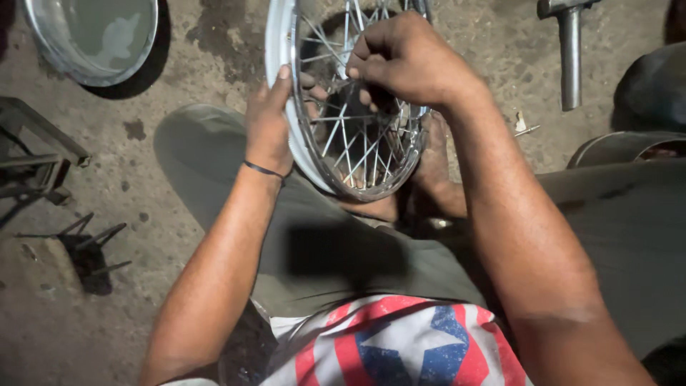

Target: The person is sitting on the floor in a workshop, working on a motorcycle wheel. They are using their hands to tighten the spokes and adjust the rim of the wheel.

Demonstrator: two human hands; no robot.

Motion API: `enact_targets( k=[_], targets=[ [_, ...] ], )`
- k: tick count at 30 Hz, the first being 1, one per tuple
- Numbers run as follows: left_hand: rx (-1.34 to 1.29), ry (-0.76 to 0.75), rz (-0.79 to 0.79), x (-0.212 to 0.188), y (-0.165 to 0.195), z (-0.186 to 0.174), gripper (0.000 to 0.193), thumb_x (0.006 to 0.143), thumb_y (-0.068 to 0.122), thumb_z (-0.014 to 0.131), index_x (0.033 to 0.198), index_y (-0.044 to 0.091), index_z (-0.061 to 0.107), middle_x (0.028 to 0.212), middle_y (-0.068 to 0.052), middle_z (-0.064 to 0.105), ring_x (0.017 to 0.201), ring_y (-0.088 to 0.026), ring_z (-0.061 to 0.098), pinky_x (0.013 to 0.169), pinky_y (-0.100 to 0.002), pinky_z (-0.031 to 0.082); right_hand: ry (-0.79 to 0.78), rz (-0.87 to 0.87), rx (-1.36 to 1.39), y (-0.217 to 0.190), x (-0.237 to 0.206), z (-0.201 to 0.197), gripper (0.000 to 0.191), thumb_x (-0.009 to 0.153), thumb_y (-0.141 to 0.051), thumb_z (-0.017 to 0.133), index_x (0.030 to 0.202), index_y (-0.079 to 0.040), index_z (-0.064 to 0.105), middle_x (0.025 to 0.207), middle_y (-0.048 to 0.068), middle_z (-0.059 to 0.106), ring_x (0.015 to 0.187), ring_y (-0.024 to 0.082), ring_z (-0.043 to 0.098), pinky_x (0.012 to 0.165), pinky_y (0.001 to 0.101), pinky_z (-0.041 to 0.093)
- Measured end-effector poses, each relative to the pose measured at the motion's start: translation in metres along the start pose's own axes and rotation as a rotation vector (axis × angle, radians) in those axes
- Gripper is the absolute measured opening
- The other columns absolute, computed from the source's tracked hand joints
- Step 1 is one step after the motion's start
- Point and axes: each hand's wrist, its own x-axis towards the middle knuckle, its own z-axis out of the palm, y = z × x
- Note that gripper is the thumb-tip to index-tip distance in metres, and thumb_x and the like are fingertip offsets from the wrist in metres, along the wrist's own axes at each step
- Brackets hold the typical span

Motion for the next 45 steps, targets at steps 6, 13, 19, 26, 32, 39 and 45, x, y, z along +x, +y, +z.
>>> enact_targets(
  k=[6,13,19,26,32,39,45],
  targets=[
    [-0.18,-0.075,-0.085,-0.001,-0.002,-0.016,0.043,0.102,0.029,0.056,0.127,-0.005,0.067,0.088,-0.013,0.07,0.075,-0.018,0.067,0.068,-0.029,0.054,0.085,-0.221,-0.172,0.003,0.02,0.026,0.008,0.094,-0.008,0.075,0.088,-0.002,0.074,0.074,0.006,0.073,0.063,0.01,0.07,0.055,0.0264,0.055],
    [-0.214,-0.065,-0.052,-0.004,-0.007,-0.016,0.046,0.095,0.023,0.052,0.125,-0.008,0.067,0.105,-0.015,0.074,0.079,-0.016,0.068,0.07,-0.029,0.056,-0.008,-0.129,-0.141,0.015,0.023,0.025,0.012,0.093,-0.017,0.074,0.087,-0.007,0.074,0.072,0.003,0.074,0.062,0.011,0.072,0.06,0.0308,0.058],
    [-0.155,0.006,-0.047,-0.002,-0.004,-0.009,0.037,0.094,0.021,0.052,0.119,-0.003,0.066,0.098,-0.015,0.071,0.075,-0.019,0.069,0.064,-0.033,0.057,0.137,-0.343,-0.375,-0.006,0.016,0.027,0.014,0.091,-0.009,0.079,0.085,0.001,0.071,0.069,0.011,0.069,0.06,0.017,0.065,0.057,0.0336,0.05],
    [-0.138,0.0,-0.018,0.006,-0.015,-0.008,0.035,0.099,0.02,0.053,0.116,-0.008,0.066,0.096,-0.014,0.071,0.081,-0.022,0.07,0.069,-0.034,0.056,0.019,-0.313,-0.122,0.007,0.02,0.031,0.009,0.095,-0.009,0.073,0.091,-0.001,0.071,0.073,0.007,0.072,0.063,0.014,0.069,0.058,0.0299,0.054],
    [-0.191,-0.06,-0.093,0.013,-0.007,0.013,0.027,0.097,0.019,0.058,0.11,-0.002,0.069,0.095,-0.01,0.071,0.084,-0.02,0.068,0.076,-0.033,0.055,0.699,-0.235,-0.286,-0.011,0.04,0.044,0.025,0.089,-0.017,0.076,0.106,-0.001,0.067,0.089,0.018,0.07,0.08,0.025,0.068,0.07,0.0406,0.054],
    [-0.088,-0.038,-0.023,0.026,-0.012,0.014,0.03,0.094,0.019,0.052,0.095,-0.005,0.07,0.085,-0.01,0.073,0.073,-0.019,0.068,0.068,-0.031,0.054,0.653,-0.07,-0.047,0.014,-0.061,0.093,0.016,0.088,-0.016,0.076,0.087,-0.005,0.066,0.07,0.007,0.055,0.065,0.011,0.049,0.058,0.0334,0.041],
    [-0.005,-0.057,-0.004,0.017,-0.009,0.018,0.03,0.096,0.018,0.052,0.09,-0.003,0.072,0.079,-0.006,0.068,0.068,-0.015,0.061,0.063,-0.03,0.048,0.657,-0.126,-0.083,0.028,0.028,0.038,0.015,0.087,-0.016,0.076,0.087,-0.004,0.066,0.074,0.003,0.067,0.069,0.011,0.058,0.063,0.0319,0.05]
  ],
)
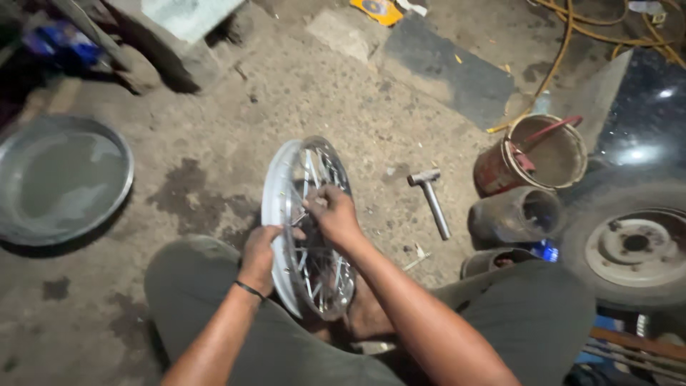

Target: The person is sitting on the floor in a workshop, working on a motorcycle wheel. They are using their hands to tighten the spokes and adjust the rim of the wheel.

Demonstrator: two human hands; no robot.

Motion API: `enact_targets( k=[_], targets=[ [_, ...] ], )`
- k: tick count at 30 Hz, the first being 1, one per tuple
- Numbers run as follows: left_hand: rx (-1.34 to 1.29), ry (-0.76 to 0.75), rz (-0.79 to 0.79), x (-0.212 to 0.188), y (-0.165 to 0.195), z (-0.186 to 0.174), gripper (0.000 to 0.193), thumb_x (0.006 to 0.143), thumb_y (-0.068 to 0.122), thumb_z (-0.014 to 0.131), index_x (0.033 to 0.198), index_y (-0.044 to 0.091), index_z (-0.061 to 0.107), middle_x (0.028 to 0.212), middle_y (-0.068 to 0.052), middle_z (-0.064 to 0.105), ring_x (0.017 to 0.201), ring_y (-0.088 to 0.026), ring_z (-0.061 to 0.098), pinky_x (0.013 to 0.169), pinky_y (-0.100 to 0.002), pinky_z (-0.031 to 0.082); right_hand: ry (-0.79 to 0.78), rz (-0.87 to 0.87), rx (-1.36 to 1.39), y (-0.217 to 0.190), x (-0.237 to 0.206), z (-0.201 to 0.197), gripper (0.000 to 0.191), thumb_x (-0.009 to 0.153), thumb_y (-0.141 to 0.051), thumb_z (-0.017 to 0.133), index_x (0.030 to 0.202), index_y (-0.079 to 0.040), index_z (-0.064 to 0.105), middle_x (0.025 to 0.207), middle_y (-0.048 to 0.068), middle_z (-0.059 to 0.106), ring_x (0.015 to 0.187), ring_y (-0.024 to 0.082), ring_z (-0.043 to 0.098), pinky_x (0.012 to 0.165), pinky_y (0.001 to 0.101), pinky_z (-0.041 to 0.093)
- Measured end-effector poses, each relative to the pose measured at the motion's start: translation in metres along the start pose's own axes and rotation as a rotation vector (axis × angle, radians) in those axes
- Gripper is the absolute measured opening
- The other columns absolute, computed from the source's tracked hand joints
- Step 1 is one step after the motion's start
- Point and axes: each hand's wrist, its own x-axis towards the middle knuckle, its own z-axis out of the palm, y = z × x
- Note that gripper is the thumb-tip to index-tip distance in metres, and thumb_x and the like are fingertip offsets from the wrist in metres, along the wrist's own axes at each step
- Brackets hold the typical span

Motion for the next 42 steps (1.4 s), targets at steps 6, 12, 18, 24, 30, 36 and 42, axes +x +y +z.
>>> enact_targets(
  k=[6,12,18,24,30,36,42],
  targets=[
    [-0.056,0.022,-0.068,-0.004,0.005,-0.008,0.035,0.093,0.02,0.049,0.086,-0.004,0.073,0.074,-0.01,0.069,0.061,-0.019,0.061,0.058,-0.031,0.049,0.027,-0.137,0.059,-0.014,-0.064,0.012,0.015,0.091,-0.014,0.075,0.085,-0.003,0.065,0.078,0.005,0.065,0.075,0.013,0.06,0.066,0.033,0.051],
    [0.01,0.104,-0.001,0.01,-0.014,-0.016,0.033,0.1,0.022,0.053,0.09,-0.004,0.071,0.079,-0.009,0.065,0.067,-0.018,0.058,0.062,-0.033,0.047,-0.095,0.018,0.043,-0.003,-0.062,-0.001,0.009,0.09,-0.012,0.074,0.088,-0.006,0.069,0.076,0.003,0.066,0.071,0.012,0.06,0.064,0.031,0.05],
    [0.042,0.0,0.131,0.013,-0.018,-0.012,0.028,0.093,0.019,0.057,0.088,-0.003,0.073,0.086,-0.007,0.071,0.081,-0.016,0.066,0.073,-0.03,0.05,0.052,-0.05,-0.036,-0.012,0.009,0.013,0.011,0.088,-0.01,0.073,0.088,-0.003,0.064,0.077,0.006,0.065,0.072,0.014,0.06,0.064,0.0303,0.049],
    [0.02,0.079,0.042,0.016,-0.03,-0.028,0.034,0.093,0.021,0.053,0.086,-0.004,0.075,0.083,-0.012,0.073,0.075,-0.019,0.066,0.072,-0.03,0.051,0.021,-0.016,0.128,0.004,-0.104,0.014,0.006,0.092,-0.006,0.072,0.094,-0.004,0.066,0.08,0.003,0.062,0.076,0.009,0.055,0.064,0.0279,0.045],
    [0.009,0.05,0.021,0.009,-0.018,-0.018,0.03,0.099,0.021,0.054,0.094,-0.002,0.073,0.088,-0.008,0.067,0.078,-0.016,0.06,0.069,-0.03,0.047,-0.048,0.117,0.243,-0.006,-0.006,0.014,0.013,0.092,-0.015,0.072,0.096,-0.004,0.066,0.075,0.005,0.065,0.066,0.015,0.061,0.059,0.0326,0.048],
    [0.144,0.07,0.013,-0.009,-0.007,-0.02,0.034,0.099,0.02,0.049,0.095,-0.003,0.074,0.087,-0.012,0.072,0.075,-0.018,0.065,0.069,-0.03,0.051,0.18,-0.021,0.103,-0.016,-0.084,0.014,0.013,0.101,-0.012,0.061,0.092,-0.003,0.059,0.077,0.008,0.065,0.073,0.014,0.062,0.067,0.0346,0.051],
    [0.113,0.121,0.089,0.002,-0.011,-0.019,0.028,0.099,0.018,0.054,0.096,-0.005,0.07,0.087,-0.011,0.071,0.074,-0.019,0.065,0.067,-0.032,0.051,0.098,-0.048,0.009,-0.016,-0.065,0.005,0.016,0.089,-0.015,0.073,0.096,-0.003,0.067,0.084,0.01,0.07,0.076,0.019,0.067,0.069,0.0353,0.054]
  ],
)
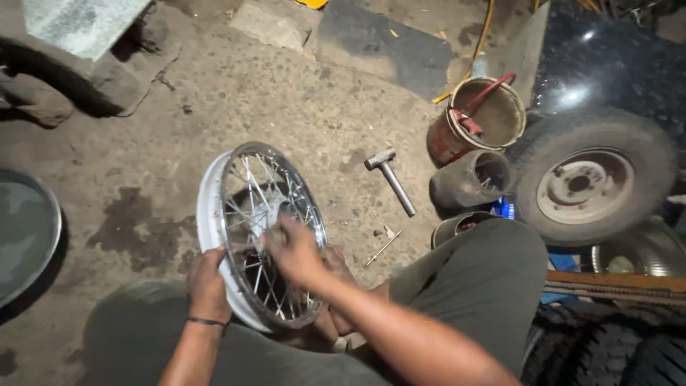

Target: The person is sitting on the floor in a workshop, working on a motorcycle wheel. They are using their hands to tighten the spokes and adjust the rim of the wheel.

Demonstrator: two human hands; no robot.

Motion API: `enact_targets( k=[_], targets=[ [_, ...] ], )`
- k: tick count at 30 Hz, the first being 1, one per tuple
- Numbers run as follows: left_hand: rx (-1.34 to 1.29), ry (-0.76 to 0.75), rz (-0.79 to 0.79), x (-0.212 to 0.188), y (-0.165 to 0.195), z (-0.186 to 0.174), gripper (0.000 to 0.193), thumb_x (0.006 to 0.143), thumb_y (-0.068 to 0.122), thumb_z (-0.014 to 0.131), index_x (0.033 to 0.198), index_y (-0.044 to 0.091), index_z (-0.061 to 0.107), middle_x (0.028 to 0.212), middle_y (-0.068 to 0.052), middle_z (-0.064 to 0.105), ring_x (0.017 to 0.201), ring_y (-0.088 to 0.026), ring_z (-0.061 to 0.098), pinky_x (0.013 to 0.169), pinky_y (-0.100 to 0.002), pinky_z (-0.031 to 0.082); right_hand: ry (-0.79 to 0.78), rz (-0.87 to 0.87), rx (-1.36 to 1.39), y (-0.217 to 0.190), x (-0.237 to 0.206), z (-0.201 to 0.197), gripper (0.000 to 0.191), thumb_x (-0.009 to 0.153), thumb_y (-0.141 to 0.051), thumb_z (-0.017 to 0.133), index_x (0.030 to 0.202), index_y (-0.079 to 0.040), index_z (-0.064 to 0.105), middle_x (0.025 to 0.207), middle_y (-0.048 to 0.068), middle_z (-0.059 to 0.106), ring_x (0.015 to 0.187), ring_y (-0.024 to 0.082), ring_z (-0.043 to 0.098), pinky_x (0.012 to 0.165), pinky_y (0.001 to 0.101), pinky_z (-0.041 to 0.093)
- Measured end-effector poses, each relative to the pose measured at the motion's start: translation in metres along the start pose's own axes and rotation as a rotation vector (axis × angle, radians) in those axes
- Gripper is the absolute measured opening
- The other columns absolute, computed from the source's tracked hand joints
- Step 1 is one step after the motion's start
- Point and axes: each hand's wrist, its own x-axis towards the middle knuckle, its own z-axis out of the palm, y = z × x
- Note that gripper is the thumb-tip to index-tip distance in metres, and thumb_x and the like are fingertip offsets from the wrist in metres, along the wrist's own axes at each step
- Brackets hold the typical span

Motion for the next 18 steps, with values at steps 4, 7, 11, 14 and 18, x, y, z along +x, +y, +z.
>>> enact_targets(
  k=[4,7,11,14,18],
  targets=[
    [-0.065,-0.091,-0.05,-0.001,-0.003,0.005,0.028,0.099,0.019,0.054,0.097,-0.003,0.071,0.085,-0.007,0.069,0.073,-0.015,0.062,0.066,-0.03,0.049,-0.095,-0.07,0.013,-0.018,0.063,0.003,0.015,0.092,-0.016,0.069,0.1,-0.004,0.068,0.088,0.014,0.072,0.08,0.026,0.071,0.072,0.0389,0.055],
    [-0.103,-0.079,-0.133,-0.003,-0.004,0.002,0.029,0.098,0.022,0.052,0.098,0.001,0.072,0.084,-0.007,0.07,0.068,-0.014,0.057,0.062,-0.03,0.046,-0.109,0.044,-0.141,-0.044,0.035,-0.015,0.021,0.093,-0.02,0.069,0.101,-0.003,0.062,0.083,0.019,0.071,0.077,0.035,0.07,0.068,0.0442,0.053],
    [-0.025,-0.091,-0.075,-0.005,-0.002,0.004,0.031,0.102,0.02,0.052,0.096,-0.004,0.071,0.081,-0.01,0.066,0.072,-0.019,0.06,0.066,-0.031,0.047,-0.127,0.256,-0.3,-0.07,-0.042,-0.028,0.026,0.096,-0.03,0.07,0.094,-0.005,0.062,0.074,0.021,0.068,0.073,0.04,0.069,0.065,0.0486,0.051],
    [0.017,-0.163,-0.014,-0.008,0.003,0.011,0.031,0.103,0.018,0.05,0.096,-0.005,0.069,0.088,-0.01,0.071,0.082,-0.018,0.065,0.074,-0.029,0.051,-0.048,0.346,-0.113,-0.073,-0.07,-0.019,0.026,0.099,-0.027,0.067,0.089,-0.004,0.062,0.071,0.019,0.066,0.066,0.036,0.067,0.063,0.0473,0.051],
    [-0.03,-0.326,-0.069,-0.012,0.017,0.013,0.027,0.102,0.015,0.051,0.103,-0.006,0.067,0.09,-0.012,0.07,0.083,-0.021,0.065,0.077,-0.032,0.053,0.047,0.38,-0.085,-0.071,-0.076,-0.019,0.027,0.097,-0.027,0.067,0.088,-0.003,0.061,0.072,0.02,0.065,0.064,0.033,0.067,0.062,0.0459,0.051]
  ],
)
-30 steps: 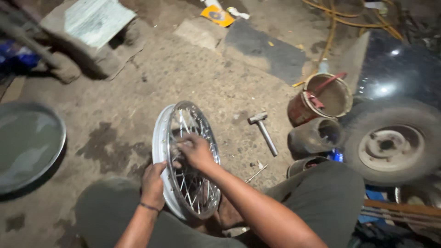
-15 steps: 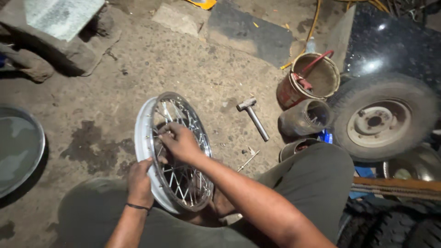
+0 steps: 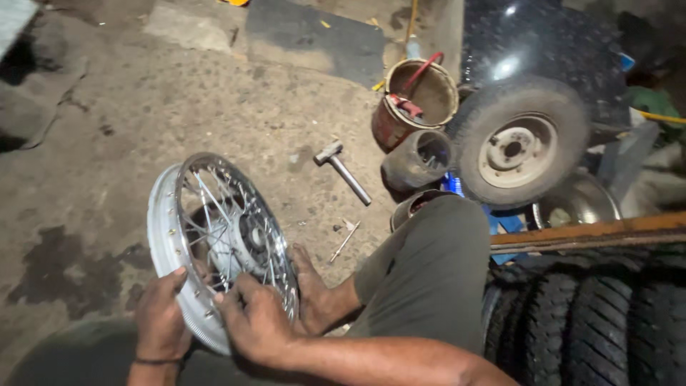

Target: The person is sitting on the floor in a workshop, working on a motorcycle wheel. They are using their hands to tighten the spokes and adjust the rim of the wheel.

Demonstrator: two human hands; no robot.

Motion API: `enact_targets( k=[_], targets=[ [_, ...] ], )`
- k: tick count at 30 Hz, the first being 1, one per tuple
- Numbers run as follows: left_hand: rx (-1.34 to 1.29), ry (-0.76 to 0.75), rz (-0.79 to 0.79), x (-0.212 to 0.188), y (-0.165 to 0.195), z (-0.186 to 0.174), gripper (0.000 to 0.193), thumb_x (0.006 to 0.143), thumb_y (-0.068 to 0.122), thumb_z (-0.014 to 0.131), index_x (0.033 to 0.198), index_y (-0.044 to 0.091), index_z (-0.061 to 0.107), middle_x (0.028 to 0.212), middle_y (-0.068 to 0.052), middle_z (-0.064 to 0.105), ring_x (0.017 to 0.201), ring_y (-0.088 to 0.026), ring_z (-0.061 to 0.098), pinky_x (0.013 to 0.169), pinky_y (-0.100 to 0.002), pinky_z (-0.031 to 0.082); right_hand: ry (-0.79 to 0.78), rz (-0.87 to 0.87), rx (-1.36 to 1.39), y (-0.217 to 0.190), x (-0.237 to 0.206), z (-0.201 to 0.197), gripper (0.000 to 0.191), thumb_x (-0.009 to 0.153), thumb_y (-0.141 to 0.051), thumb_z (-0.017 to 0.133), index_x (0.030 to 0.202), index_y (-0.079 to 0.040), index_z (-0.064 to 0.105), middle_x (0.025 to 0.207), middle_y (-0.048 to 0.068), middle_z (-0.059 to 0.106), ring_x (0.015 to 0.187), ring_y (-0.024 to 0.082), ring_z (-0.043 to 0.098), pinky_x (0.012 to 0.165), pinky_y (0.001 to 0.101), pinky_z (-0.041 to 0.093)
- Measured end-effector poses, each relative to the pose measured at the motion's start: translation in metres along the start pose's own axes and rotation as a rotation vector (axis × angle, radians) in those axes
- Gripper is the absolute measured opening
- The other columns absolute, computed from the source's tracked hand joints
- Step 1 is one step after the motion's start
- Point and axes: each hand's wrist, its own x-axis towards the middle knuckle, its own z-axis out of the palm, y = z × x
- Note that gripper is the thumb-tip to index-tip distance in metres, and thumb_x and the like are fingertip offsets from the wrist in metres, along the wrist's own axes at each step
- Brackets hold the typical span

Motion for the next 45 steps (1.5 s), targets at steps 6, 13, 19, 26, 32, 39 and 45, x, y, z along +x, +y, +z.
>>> enact_targets(
  k=[6,13,19,26,32,39,45],
  targets=[
    [-0.056,0.107,-0.079,-0.003,0.018,0.009,0.03,0.104,0.02,0.055,0.117,-0.005,0.064,0.099,-0.015,0.068,0.082,-0.023,0.064,0.076,-0.035,0.052,-0.134,-0.148,0.131,-0.005,0.03,0.002,0.021,0.097,-0.02,0.065,0.107,-0.002,0.065,0.091,0.021,0.071,0.086,0.035,0.071,0.077,0.0439,0.055],
    [0.062,0.403,0.123,-0.016,0.01,-0.012,0.036,0.102,0.024,0.062,0.129,0.001,0.063,0.114,-0.005,0.069,0.101,-0.014,0.063,0.089,-0.032,0.051,-0.483,-0.222,-0.195,0.054,0.104,0.044,0.035,0.084,-0.022,0.062,0.113,-0.005,0.073,0.098,0.023,0.075,0.091,0.037,0.074,0.081,0.0465,0.059],
    [-0.062,0.461,-0.033,-0.012,-0.002,-0.03,0.036,0.101,0.036,0.064,0.116,0.003,0.067,0.089,-0.003,0.065,0.072,-0.013,0.06,0.062,-0.029,0.05,-0.35,-0.292,0.077,0.078,0.119,0.035,0.012,0.094,-0.011,0.067,0.101,-0.001,0.068,0.079,0.007,0.062,0.074,0.014,0.054,0.065,0.0327,0.045],
    [-0.076,0.43,-0.021,-0.009,0.005,-0.017,0.039,0.102,0.045,0.057,0.108,0.007,0.066,0.082,-0.002,0.065,0.065,-0.011,0.06,0.054,-0.026,0.051,-0.479,-0.541,-0.065,0.032,0.102,0.034,0.029,0.086,-0.012,0.074,0.114,-0.008,0.07,0.075,0.011,0.063,0.068,0.024,0.059,0.061,0.0395,0.046],
    [-0.112,0.437,0.004,-0.008,-0.003,-0.024,0.036,0.104,0.04,0.062,0.108,0.004,0.067,0.09,-0.002,0.067,0.076,-0.01,0.063,0.067,-0.027,0.053,-0.428,-0.681,-0.186,0.022,0.097,0.055,0.023,0.08,-0.006,0.074,0.103,-0.004,0.068,0.091,0.018,0.072,0.085,0.041,0.071,0.075,0.0498,0.054],
    [-0.071,0.516,-0.098,-0.008,-0.006,-0.025,0.038,0.102,0.043,0.063,0.098,0.005,0.067,0.077,-0.007,0.063,0.061,-0.016,0.058,0.053,-0.031,0.051,-0.525,-0.555,-0.423,0.012,0.124,0.023,0.036,0.078,-0.012,0.08,0.111,-0.003,0.071,0.091,0.019,0.075,0.082,0.034,0.074,0.079,0.0439,0.057],
    [-0.186,0.25,-0.126,-0.01,0.005,-0.019,0.044,0.099,0.041,0.056,0.12,0.003,0.062,0.119,-0.028,0.071,0.091,-0.026,0.075,0.067,-0.032,0.062,-0.547,-0.504,-0.246,0.013,0.132,0.0,0.012,0.088,-0.014,0.077,0.092,-0.003,0.077,0.081,0.012,0.076,0.073,0.023,0.074,0.07,0.0379,0.058]
  ],
)
